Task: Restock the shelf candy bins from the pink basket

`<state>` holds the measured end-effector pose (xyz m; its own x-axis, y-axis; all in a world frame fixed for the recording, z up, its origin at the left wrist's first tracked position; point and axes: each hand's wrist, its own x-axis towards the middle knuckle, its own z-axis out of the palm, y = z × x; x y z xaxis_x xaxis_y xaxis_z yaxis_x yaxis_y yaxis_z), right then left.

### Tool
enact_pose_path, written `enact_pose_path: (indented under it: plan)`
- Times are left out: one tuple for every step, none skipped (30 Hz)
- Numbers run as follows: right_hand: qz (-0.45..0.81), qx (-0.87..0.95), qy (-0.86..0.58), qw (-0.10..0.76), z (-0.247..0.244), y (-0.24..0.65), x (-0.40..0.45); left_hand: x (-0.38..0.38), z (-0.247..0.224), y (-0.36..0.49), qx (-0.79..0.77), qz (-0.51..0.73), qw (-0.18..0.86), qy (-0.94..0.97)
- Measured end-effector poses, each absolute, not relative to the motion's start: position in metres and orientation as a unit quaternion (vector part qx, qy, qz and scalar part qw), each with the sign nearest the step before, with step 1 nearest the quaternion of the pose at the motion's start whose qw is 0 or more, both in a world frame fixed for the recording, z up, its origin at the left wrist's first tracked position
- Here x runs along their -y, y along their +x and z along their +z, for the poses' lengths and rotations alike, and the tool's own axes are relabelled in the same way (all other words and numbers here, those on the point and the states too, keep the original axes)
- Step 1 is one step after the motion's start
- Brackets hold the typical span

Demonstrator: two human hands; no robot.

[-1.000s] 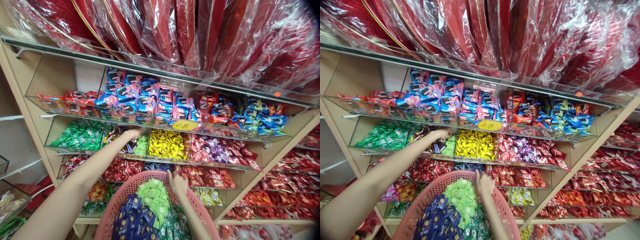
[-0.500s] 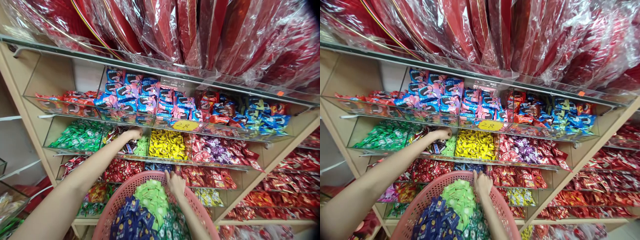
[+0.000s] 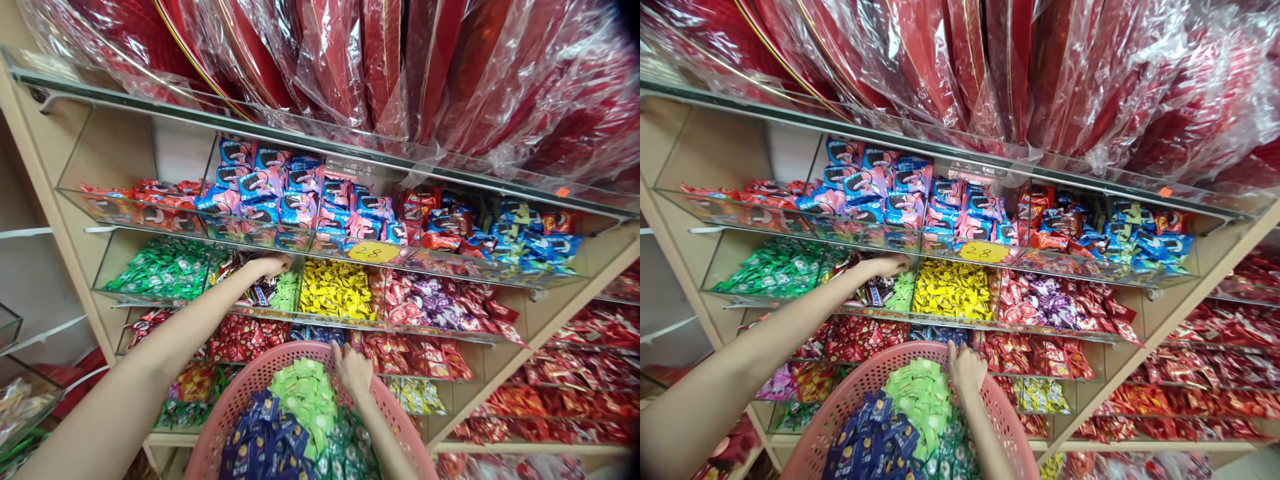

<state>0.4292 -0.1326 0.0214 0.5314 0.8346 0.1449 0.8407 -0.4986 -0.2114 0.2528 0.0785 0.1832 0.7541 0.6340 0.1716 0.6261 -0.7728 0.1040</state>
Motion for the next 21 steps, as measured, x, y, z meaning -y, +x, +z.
enact_pose_path:
  plan:
    - [-0.011,0.483,-0.866,0.126,0.022,0.429,0.133,-0.079,0.184,0.253,-0.324,0.093,0.011,0.941]
    - [-0.010,0.482,-0.867,0.124,0.022,0.428,0.133,-0.079,0.184,0.253,-0.312,0.092,0.002,0.946]
    - [-0.010,0.481,-0.868,0.122,0.022,0.428,0.133,-0.079,0.184,0.254,-0.303,0.095,-0.006,0.948]
    - [-0.008,0.481,-0.868,0.120,0.022,0.428,0.134,-0.079,0.184,0.254,-0.300,0.104,-0.010,0.948]
    - [-0.007,0.480,-0.869,0.119,0.022,0.427,0.134,-0.079,0.184,0.255,-0.302,0.119,-0.008,0.946]
    - [-0.006,0.480,-0.869,0.118,0.023,0.427,0.134,-0.078,0.184,0.255,-0.311,0.139,0.000,0.940]
    - [-0.006,0.480,-0.870,0.117,0.023,0.427,0.134,-0.076,0.184,0.255,-0.322,0.160,0.011,0.933]
    - [-0.006,0.479,-0.870,0.116,0.023,0.426,0.134,-0.073,0.185,0.255,-0.333,0.183,0.025,0.925]
    - [-0.008,0.480,-0.870,0.115,0.022,0.426,0.134,-0.069,0.185,0.254,-0.343,0.206,0.042,0.916]
    - [-0.011,0.481,-0.869,0.115,0.022,0.426,0.134,-0.065,0.186,0.253,-0.348,0.230,0.061,0.907]
    - [-0.014,0.484,-0.867,0.116,0.022,0.425,0.134,-0.060,0.187,0.252,-0.346,0.251,0.083,0.900]
    - [-0.017,0.487,-0.865,0.117,0.022,0.425,0.135,-0.054,0.187,0.250,-0.338,0.269,0.106,0.896]
    - [-0.019,0.490,-0.864,0.117,0.023,0.424,0.135,-0.049,0.186,0.247,-0.323,0.283,0.127,0.894]
    - [-0.021,0.492,-0.862,0.116,0.023,0.424,0.135,-0.044,0.186,0.244,-0.306,0.297,0.142,0.893]
    - [-0.022,0.493,-0.862,0.115,0.024,0.423,0.134,-0.038,0.184,0.240,-0.292,0.309,0.151,0.892]
    - [-0.022,0.493,-0.862,0.113,0.024,0.422,0.134,-0.033,0.183,0.236,-0.282,0.320,0.156,0.891]
    - [-0.022,0.493,-0.862,0.112,0.025,0.421,0.134,-0.026,0.181,0.230,-0.279,0.331,0.158,0.888]
    - [-0.021,0.493,-0.863,0.110,0.026,0.420,0.133,-0.019,0.179,0.225,-0.280,0.341,0.159,0.883]
    - [-0.020,0.493,-0.863,0.108,0.027,0.419,0.132,-0.010,0.178,0.219,-0.281,0.349,0.160,0.879]
    - [-0.019,0.493,-0.863,0.108,0.027,0.418,0.131,0.001,0.176,0.214,-0.283,0.361,0.159,0.874]
    - [-0.018,0.494,-0.863,0.107,0.027,0.417,0.130,0.013,0.174,0.209,-0.284,0.374,0.155,0.869]
